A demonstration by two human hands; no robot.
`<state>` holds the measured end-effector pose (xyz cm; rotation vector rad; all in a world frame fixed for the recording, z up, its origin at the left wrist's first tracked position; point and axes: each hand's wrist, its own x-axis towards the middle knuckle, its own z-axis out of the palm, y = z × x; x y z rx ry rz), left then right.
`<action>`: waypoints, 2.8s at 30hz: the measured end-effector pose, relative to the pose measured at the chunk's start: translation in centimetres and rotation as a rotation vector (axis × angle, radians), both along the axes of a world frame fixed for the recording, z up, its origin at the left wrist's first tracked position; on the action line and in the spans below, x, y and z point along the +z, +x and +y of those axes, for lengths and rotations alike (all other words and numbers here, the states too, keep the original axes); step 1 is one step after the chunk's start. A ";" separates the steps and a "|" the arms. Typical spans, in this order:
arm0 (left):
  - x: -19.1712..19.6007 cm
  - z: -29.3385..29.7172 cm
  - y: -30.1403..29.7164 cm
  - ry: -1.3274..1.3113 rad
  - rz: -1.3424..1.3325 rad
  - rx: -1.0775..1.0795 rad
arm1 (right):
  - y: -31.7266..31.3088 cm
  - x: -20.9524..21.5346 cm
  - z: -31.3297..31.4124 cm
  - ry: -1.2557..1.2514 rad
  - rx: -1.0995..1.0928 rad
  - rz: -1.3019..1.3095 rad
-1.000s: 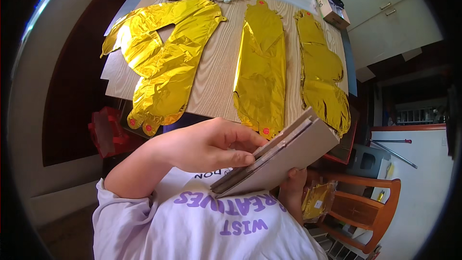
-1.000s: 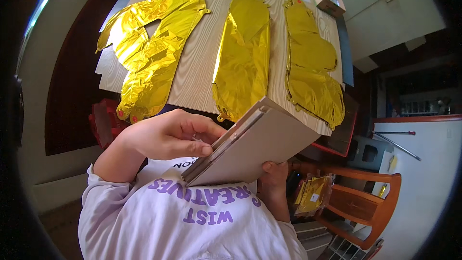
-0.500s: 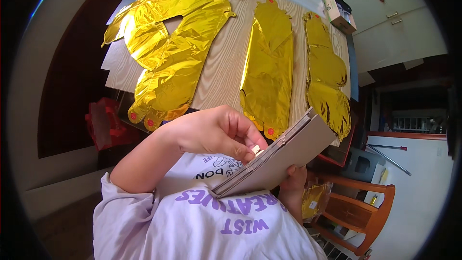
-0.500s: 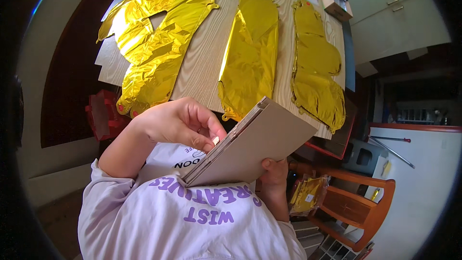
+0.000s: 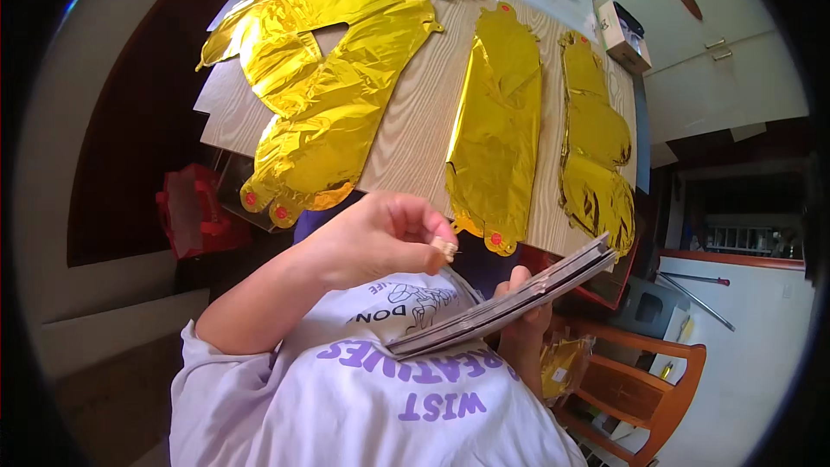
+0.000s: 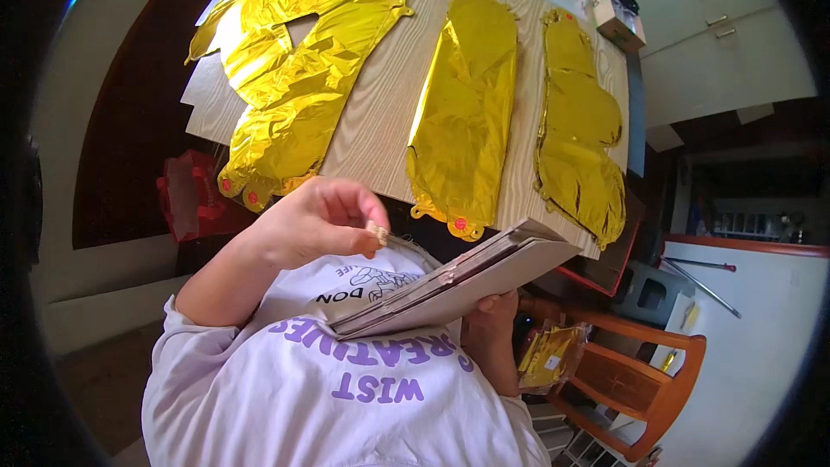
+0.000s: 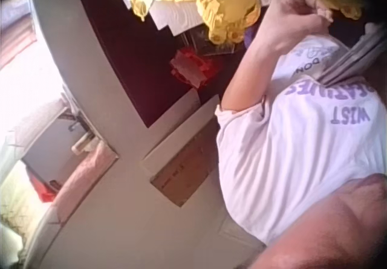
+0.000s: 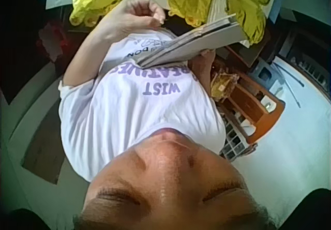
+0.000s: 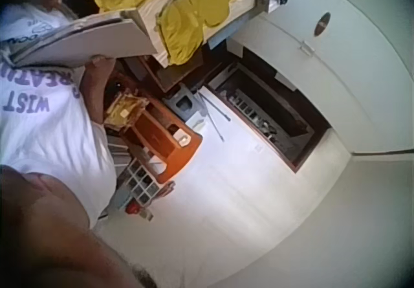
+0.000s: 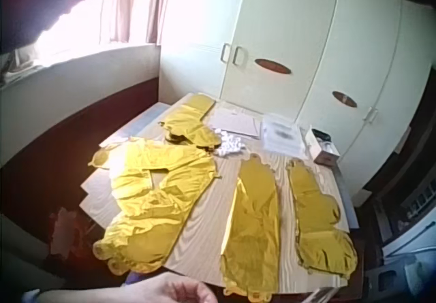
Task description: Folding gold foil decorations and placing them into cardboard packaging inserts.
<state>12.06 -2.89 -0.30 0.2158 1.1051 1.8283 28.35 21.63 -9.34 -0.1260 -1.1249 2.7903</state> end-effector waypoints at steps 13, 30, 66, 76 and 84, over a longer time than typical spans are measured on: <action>-2.3 -13.9 -0.6 -1.381 1.216 0.654 | -2.0 0.1 0.7 -0.134 0.039 0.103; 2.5 3.3 0.3 0.209 0.032 -0.286 | 0.0 -0.7 0.4 -0.034 0.005 0.056; -1.2 3.4 -0.2 0.250 -0.184 -0.196 | 0.9 -3.1 0.4 -0.262 0.010 -0.038; -3.1 4.0 -0.3 0.337 -0.283 -0.217 | 0.9 -4.4 0.3 -0.172 -0.004 -0.018; -3.4 4.4 -0.3 0.357 -0.300 -0.214 | 1.1 -4.8 0.4 -0.175 0.004 -0.038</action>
